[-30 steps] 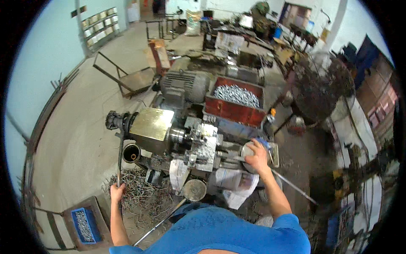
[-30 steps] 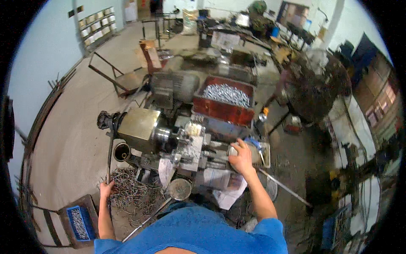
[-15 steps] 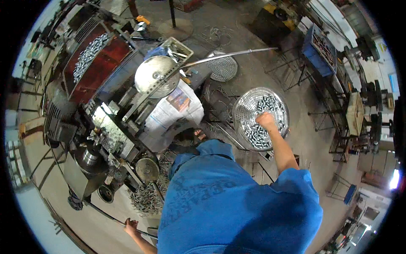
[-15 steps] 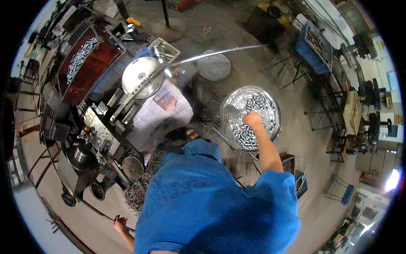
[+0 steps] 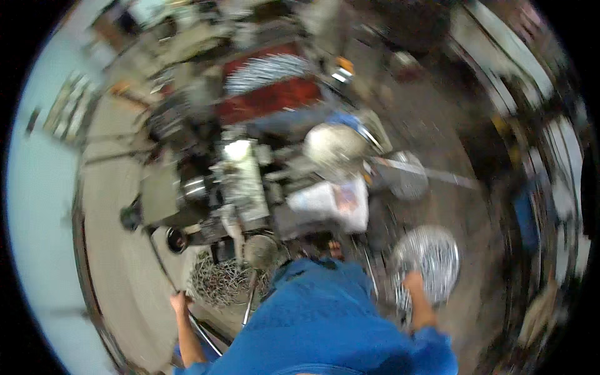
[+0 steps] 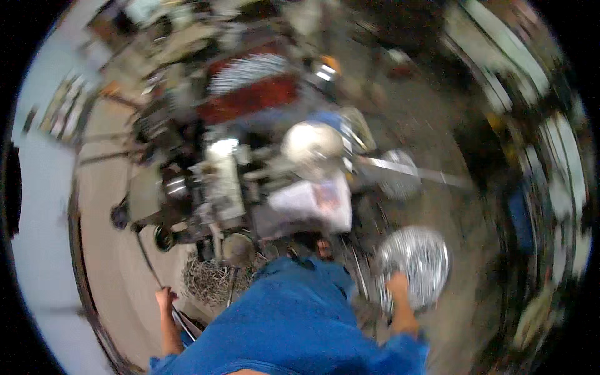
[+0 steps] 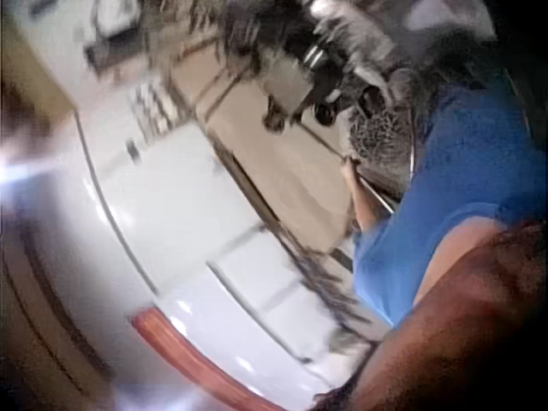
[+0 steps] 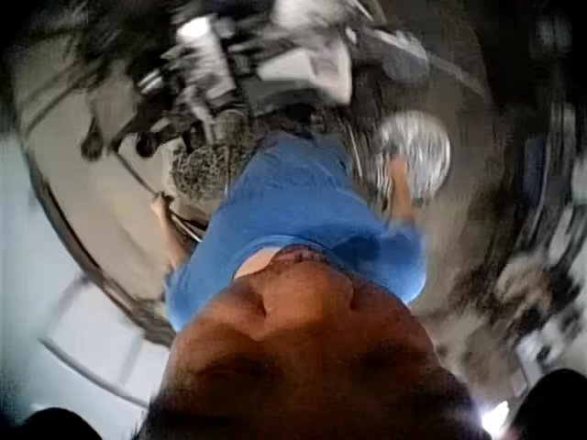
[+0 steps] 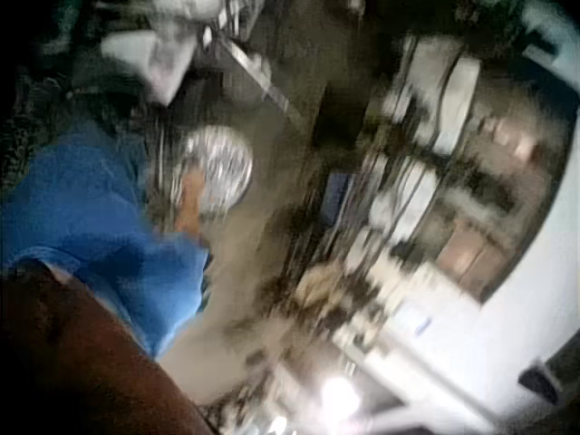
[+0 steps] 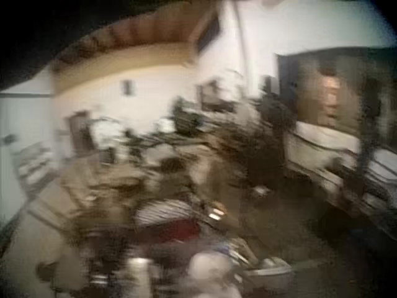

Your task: The person operates a manual lathe machine to thread or process metal rods, using levers to control the machine and handling finished parts.

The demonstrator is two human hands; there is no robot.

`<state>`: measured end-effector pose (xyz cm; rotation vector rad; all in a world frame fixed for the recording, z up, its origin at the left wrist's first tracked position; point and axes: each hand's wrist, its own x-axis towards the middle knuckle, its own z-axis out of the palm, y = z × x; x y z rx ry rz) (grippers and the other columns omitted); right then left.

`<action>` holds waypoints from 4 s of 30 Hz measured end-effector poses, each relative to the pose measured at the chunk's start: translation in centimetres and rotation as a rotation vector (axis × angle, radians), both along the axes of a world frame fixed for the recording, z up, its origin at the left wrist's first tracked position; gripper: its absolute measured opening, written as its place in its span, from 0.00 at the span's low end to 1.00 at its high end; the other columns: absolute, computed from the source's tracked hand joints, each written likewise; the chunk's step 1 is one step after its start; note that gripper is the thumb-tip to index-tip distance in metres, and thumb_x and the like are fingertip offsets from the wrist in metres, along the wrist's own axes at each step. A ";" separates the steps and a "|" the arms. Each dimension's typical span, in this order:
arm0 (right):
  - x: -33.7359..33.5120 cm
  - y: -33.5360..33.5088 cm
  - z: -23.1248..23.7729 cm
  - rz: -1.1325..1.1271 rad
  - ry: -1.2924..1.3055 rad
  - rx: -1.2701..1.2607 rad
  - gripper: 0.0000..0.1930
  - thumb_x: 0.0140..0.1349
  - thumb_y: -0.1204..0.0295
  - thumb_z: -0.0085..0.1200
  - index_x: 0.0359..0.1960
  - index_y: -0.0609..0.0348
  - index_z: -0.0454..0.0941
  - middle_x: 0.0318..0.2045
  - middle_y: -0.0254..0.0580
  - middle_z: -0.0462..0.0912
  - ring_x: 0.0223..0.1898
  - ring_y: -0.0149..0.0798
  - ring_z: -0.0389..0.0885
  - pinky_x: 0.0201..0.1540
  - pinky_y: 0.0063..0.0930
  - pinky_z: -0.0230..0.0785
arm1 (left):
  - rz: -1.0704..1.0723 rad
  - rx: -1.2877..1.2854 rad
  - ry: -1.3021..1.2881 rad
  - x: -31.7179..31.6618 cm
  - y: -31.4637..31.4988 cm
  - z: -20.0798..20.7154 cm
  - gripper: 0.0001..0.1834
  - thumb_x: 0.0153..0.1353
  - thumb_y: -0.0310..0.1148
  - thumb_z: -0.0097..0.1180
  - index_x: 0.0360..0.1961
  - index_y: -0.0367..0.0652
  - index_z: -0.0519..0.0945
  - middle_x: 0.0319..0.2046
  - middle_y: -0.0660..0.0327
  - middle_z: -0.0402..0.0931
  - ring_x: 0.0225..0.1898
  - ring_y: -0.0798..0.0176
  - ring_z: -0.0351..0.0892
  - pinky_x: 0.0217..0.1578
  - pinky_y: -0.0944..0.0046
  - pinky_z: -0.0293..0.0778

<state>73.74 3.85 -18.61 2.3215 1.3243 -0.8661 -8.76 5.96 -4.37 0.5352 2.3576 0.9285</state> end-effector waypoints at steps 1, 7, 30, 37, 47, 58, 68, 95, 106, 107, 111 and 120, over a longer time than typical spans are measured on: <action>0.2 -1.2 -0.9 0.020 -0.059 0.033 0.18 0.49 0.62 0.51 0.38 0.61 0.77 0.39 0.51 0.78 0.46 0.47 0.74 0.48 0.37 0.67 | 0.002 -0.022 0.030 -0.1 -0.7 -0.3 0.14 0.48 0.31 0.52 0.14 0.29 0.73 0.10 0.52 0.72 0.13 0.57 0.75 0.14 0.62 0.72; 2.8 -3.9 -7.6 0.311 -0.075 0.131 0.14 0.40 0.58 0.53 0.16 0.57 0.73 0.17 0.47 0.76 0.23 0.48 0.75 0.28 0.43 0.70 | 0.062 -0.171 0.290 -0.3 -0.8 -2.8 0.15 0.47 0.33 0.53 0.19 0.27 0.74 0.12 0.49 0.74 0.16 0.55 0.78 0.22 0.58 0.74; -8.9 18.4 13.6 0.070 0.738 0.728 0.12 0.41 0.79 0.50 0.30 0.63 0.81 0.21 0.38 0.80 0.25 0.38 0.78 0.30 0.27 0.69 | -0.539 0.494 -0.114 18.0 10.4 17.0 0.13 0.58 0.31 0.50 0.40 0.33 0.75 0.26 0.56 0.79 0.31 0.66 0.79 0.34 0.67 0.74; -30.7 23.9 30.5 0.929 1.404 0.732 0.26 0.36 0.76 0.53 0.44 0.59 0.76 0.49 0.51 0.70 0.51 0.48 0.69 0.54 0.33 0.61 | -0.840 0.458 -0.915 30.9 16.9 13.7 0.20 0.65 0.42 0.40 0.40 0.34 0.75 0.29 0.56 0.78 0.30 0.63 0.78 0.35 0.65 0.74; -34.6 23.0 29.2 0.973 1.426 0.853 0.27 0.35 0.76 0.52 0.46 0.60 0.75 0.50 0.53 0.70 0.52 0.49 0.70 0.53 0.34 0.62 | -0.436 0.697 -1.466 31.2 15.2 11.8 0.18 0.64 0.42 0.42 0.39 0.37 0.74 0.29 0.57 0.78 0.28 0.62 0.78 0.33 0.61 0.75; -37.6 23.9 30.8 1.334 1.191 1.054 0.16 0.36 0.72 0.53 0.31 0.64 0.77 0.33 0.50 0.77 0.35 0.52 0.75 0.38 0.38 0.69 | -0.736 0.412 -0.197 28.5 14.8 16.0 0.24 0.58 0.48 0.51 0.20 0.37 0.79 0.12 0.64 0.72 0.17 0.74 0.69 0.18 0.70 0.63; -41.2 26.7 31.3 1.600 1.051 0.940 0.19 0.32 0.72 0.56 0.33 0.63 0.78 0.40 0.54 0.76 0.38 0.54 0.74 0.42 0.39 0.70 | -0.737 0.426 -0.060 20.8 11.0 15.7 0.15 0.59 0.39 0.49 0.36 0.36 0.78 0.20 0.57 0.76 0.23 0.67 0.76 0.26 0.65 0.72; -52.9 39.9 22.7 1.558 0.288 0.748 0.12 0.32 0.67 0.53 0.22 0.58 0.80 0.28 0.48 0.78 0.39 0.51 0.73 0.42 0.38 0.70 | -0.082 -0.131 0.362 5.2 -3.8 3.0 0.18 0.47 0.35 0.57 0.38 0.36 0.73 0.28 0.43 0.75 0.34 0.41 0.75 0.35 0.49 0.70; -52.9 40.6 22.3 1.282 0.408 0.689 0.13 0.32 0.66 0.52 0.21 0.61 0.79 0.24 0.55 0.77 0.33 0.54 0.75 0.36 0.42 0.71 | -0.255 -0.520 0.919 -13.8 -7.5 3.2 0.05 0.39 0.27 0.54 0.23 0.45 0.76 0.25 0.53 0.77 0.31 0.52 0.78 0.30 0.54 0.73; -52.2 41.0 21.5 1.255 0.383 0.690 0.13 0.32 0.66 0.52 0.21 0.61 0.79 0.24 0.54 0.77 0.33 0.54 0.75 0.36 0.42 0.71 | -0.247 -0.522 0.903 -13.8 -6.8 2.2 0.06 0.40 0.27 0.54 0.24 0.45 0.77 0.26 0.54 0.78 0.31 0.52 0.78 0.31 0.54 0.73; -51.9 37.4 25.0 1.452 0.338 0.801 0.15 0.33 0.68 0.53 0.25 0.61 0.79 0.38 0.49 0.77 0.43 0.52 0.72 0.46 0.38 0.67 | -0.076 -0.275 0.895 -11.6 -4.5 3.7 0.08 0.44 0.27 0.52 0.29 0.43 0.78 0.28 0.54 0.77 0.31 0.50 0.77 0.34 0.54 0.72; -39.2 31.9 27.3 1.157 0.564 0.853 0.20 0.35 0.69 0.55 0.36 0.59 0.79 0.47 0.51 0.74 0.47 0.53 0.71 0.49 0.39 0.66 | -0.350 -0.276 0.208 4.6 8.1 -14.0 0.23 0.45 0.42 0.58 0.39 0.35 0.75 0.35 0.47 0.77 0.36 0.44 0.76 0.37 0.54 0.73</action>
